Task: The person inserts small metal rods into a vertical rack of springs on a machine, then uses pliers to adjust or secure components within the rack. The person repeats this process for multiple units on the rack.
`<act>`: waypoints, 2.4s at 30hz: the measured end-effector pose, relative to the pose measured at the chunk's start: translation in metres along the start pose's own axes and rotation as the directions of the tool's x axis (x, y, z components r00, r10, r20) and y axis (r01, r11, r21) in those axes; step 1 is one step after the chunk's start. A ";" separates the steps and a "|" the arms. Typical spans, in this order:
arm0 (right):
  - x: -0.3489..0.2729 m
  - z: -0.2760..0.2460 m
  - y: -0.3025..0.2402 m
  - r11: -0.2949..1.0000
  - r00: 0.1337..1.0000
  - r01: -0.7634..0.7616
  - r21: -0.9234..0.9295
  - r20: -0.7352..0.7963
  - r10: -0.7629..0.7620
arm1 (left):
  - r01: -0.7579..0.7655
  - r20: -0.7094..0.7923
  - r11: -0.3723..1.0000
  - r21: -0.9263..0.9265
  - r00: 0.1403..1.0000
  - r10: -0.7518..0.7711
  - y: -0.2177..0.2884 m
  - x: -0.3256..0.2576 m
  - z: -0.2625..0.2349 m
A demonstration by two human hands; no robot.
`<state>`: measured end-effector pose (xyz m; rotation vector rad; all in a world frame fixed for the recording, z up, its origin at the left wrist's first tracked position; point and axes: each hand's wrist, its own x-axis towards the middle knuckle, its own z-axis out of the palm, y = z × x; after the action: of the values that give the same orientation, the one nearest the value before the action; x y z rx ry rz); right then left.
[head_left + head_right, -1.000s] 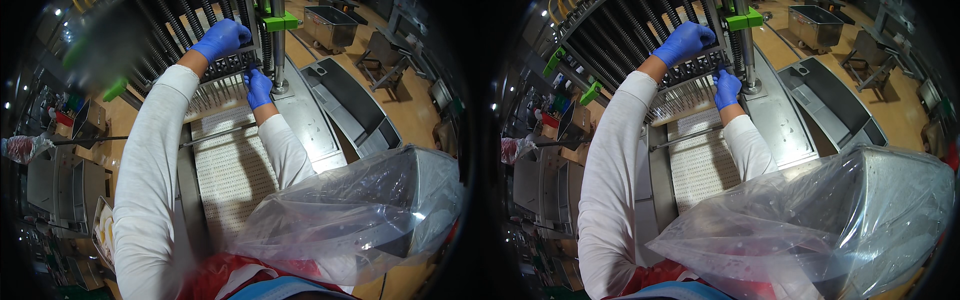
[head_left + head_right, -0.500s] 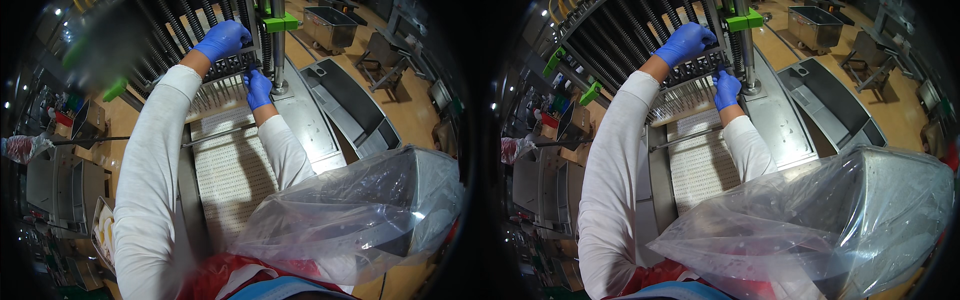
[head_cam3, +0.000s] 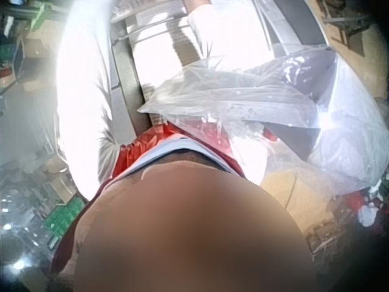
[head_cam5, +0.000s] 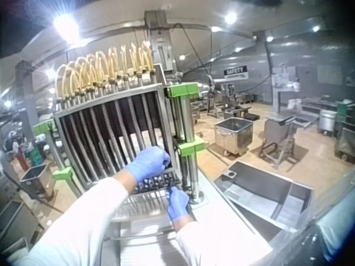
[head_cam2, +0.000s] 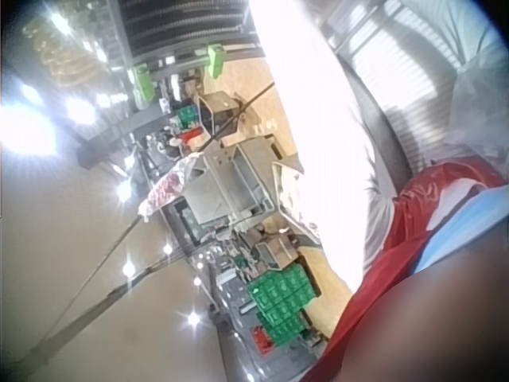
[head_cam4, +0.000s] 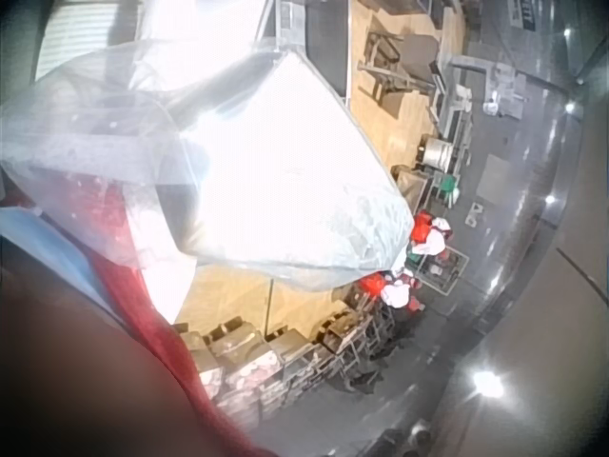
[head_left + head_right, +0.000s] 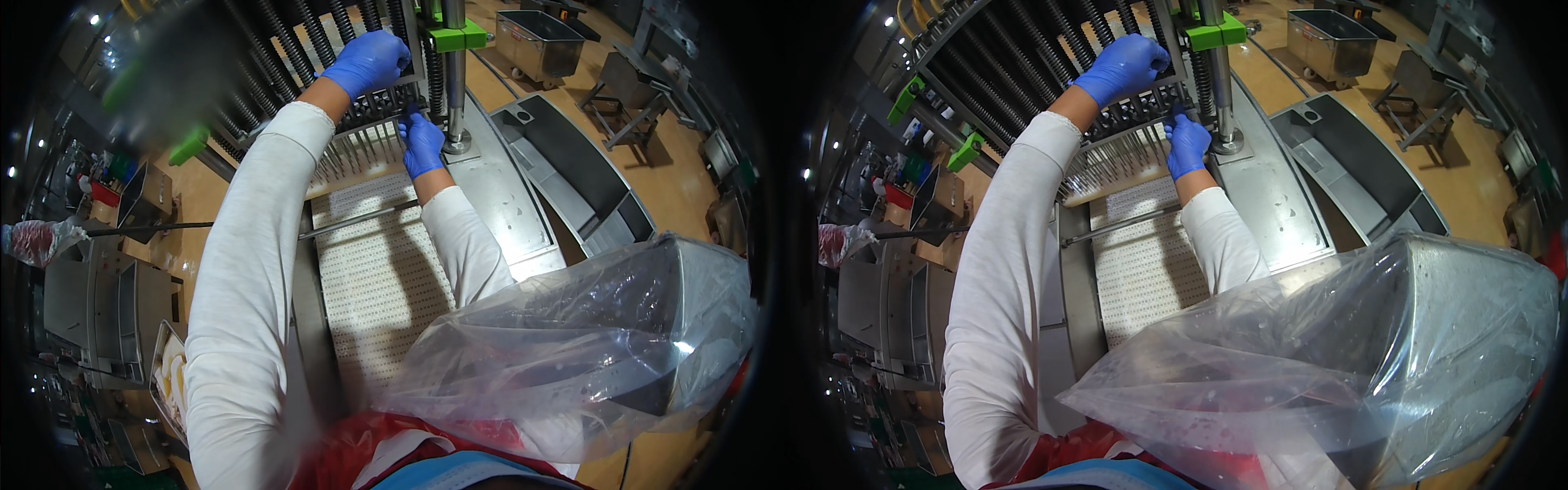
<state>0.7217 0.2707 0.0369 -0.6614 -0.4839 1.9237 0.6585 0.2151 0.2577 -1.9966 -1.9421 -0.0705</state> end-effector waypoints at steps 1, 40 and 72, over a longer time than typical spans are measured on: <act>0.000 -0.001 0.000 1.000 1.000 0.000 0.007 0.005 0.000 | 0.001 0.007 1.000 -0.010 1.000 -0.001 0.001 0.001 -0.002; 0.003 0.000 0.003 1.000 1.000 -0.003 0.007 -0.002 0.003 | -0.103 -0.091 0.994 -0.047 0.991 0.099 -0.013 -0.002 0.008; -0.008 0.005 -0.004 1.000 1.000 -0.010 0.014 0.017 0.010 | -0.014 -0.167 0.992 -0.125 0.986 -0.007 -0.010 -0.012 0.020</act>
<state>0.7241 0.2648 0.0453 -0.6399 -0.4785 1.9422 0.6440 0.2094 0.2381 -2.0008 -1.8690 -0.3567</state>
